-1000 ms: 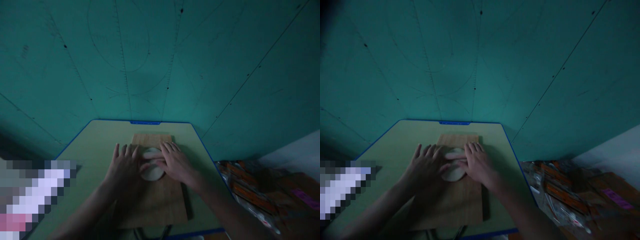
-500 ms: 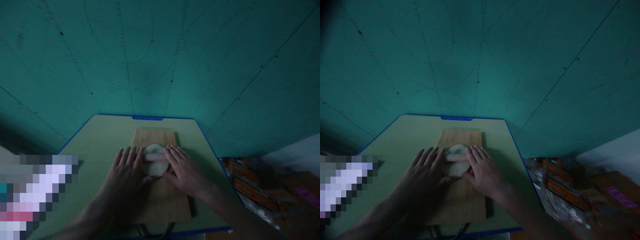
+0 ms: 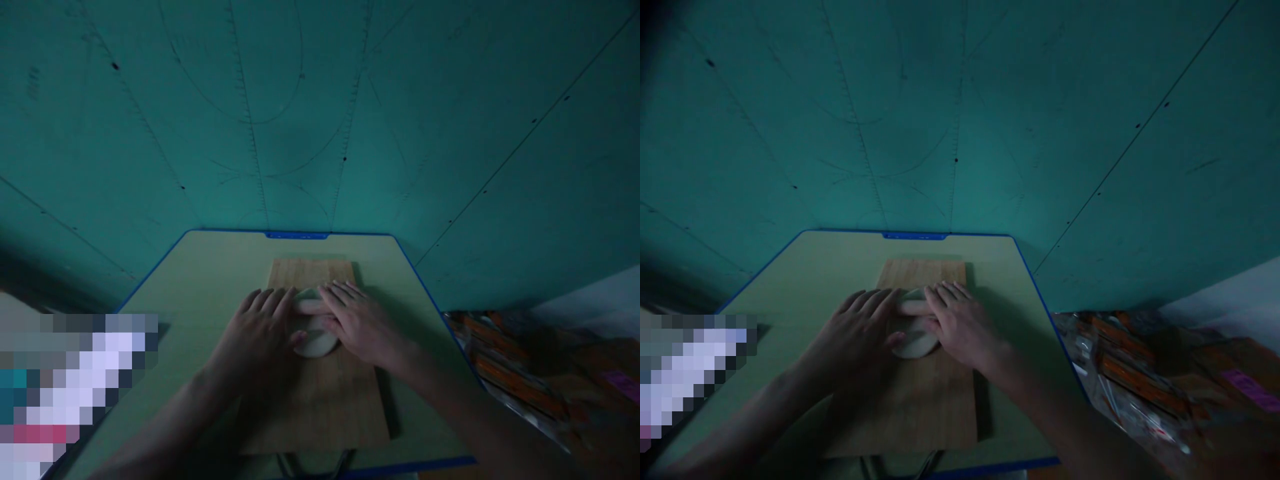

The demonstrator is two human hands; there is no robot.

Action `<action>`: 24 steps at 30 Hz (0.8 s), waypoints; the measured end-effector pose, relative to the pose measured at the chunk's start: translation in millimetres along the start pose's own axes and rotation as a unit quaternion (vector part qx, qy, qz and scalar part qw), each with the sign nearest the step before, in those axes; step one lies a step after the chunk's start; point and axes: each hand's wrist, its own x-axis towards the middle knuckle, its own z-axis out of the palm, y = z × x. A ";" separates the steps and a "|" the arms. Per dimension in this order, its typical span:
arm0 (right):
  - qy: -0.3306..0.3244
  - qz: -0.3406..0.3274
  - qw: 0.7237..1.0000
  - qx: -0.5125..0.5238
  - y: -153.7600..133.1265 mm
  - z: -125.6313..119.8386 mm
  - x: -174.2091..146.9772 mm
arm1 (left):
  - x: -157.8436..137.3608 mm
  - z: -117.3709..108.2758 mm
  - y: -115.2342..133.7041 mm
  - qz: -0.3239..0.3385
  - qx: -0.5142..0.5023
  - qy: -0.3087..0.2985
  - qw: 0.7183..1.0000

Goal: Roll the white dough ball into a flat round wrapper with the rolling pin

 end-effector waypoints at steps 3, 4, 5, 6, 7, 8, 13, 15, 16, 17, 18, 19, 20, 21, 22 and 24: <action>0.010 0.010 1.000 0.010 10.9 3.1 -9.5 | -11.6 4.8 -16.2 -0.012 -0.004 0.021 1.000; 0.016 0.016 1.000 0.015 14.8 4.8 -10.4 | -12.5 6.5 -20.8 -0.025 -0.002 0.024 0.999; 0.022 0.020 0.999 0.023 18.5 7.0 -10.2 | -12.0 8.1 -24.5 -0.037 -0.002 0.022 0.999; 0.029 0.021 0.999 0.031 22.2 9.5 -9.1 | -10.5 9.4 -27.1 -0.048 -0.003 0.016 0.999; 0.035 0.020 0.998 0.040 25.7 12.2 -7.4 | -8.0 10.2 -28.6 -0.060 -0.008 0.008 0.998; 0.043 0.019 0.998 0.050 29.1 15.1 -5.1 | -5.1 10.6 -29.2 -0.069 -0.015 -0.003 0.997; 0.099 0.039 0.989 0.106 39.7 26.1 1.3 | 2.3 4.8 -21.6 -0.121 -0.009 -0.045 0.992; 0.105 0.040 0.988 0.108 37.2 25.0 -5.0 | -6.3 1.4 -14.2 -0.132 -0.001 -0.044 0.990; 0.103 0.038 0.988 0.106 34.4 23.3 -10.7 | -13.7 0.5 -9.8 -0.132 -0.007 -0.036 0.991; 0.099 0.033 0.989 0.105 30.9 21.2 -17.7 | -22.6 0.3 -5.4 -0.129 -0.017 -0.023 0.991; 0.096 0.027 0.989 0.106 27.1 19.1 -25.3 | -32.1 0.9 -1.2 -0.122 -0.029 -0.008 0.992; 0.096 0.021 0.989 0.108 23.5 17.3 -32.8 | -41.1 2.1 2.3 -0.115 -0.035 0.007 0.993; 0.098 0.017 0.989 0.112 20.4 16.0 -39.2 | -48.5 3.6 4.9 -0.107 -0.035 0.021 0.993; 0.102 0.014 0.988 0.116 18.1 15.4 -43.7 | -53.2 5.2 6.3 -0.103 -0.031 0.034 0.994; 0.106 0.013 0.987 0.122 17.0 15.3 -45.8 | -54.8 6.3 6.5 -0.101 -0.027 0.039 0.994; 0.109 0.019 0.985 0.135 18.2 16.2 -41.9 | -47.9 6.6 3.2 -0.108 -0.026 0.029 0.993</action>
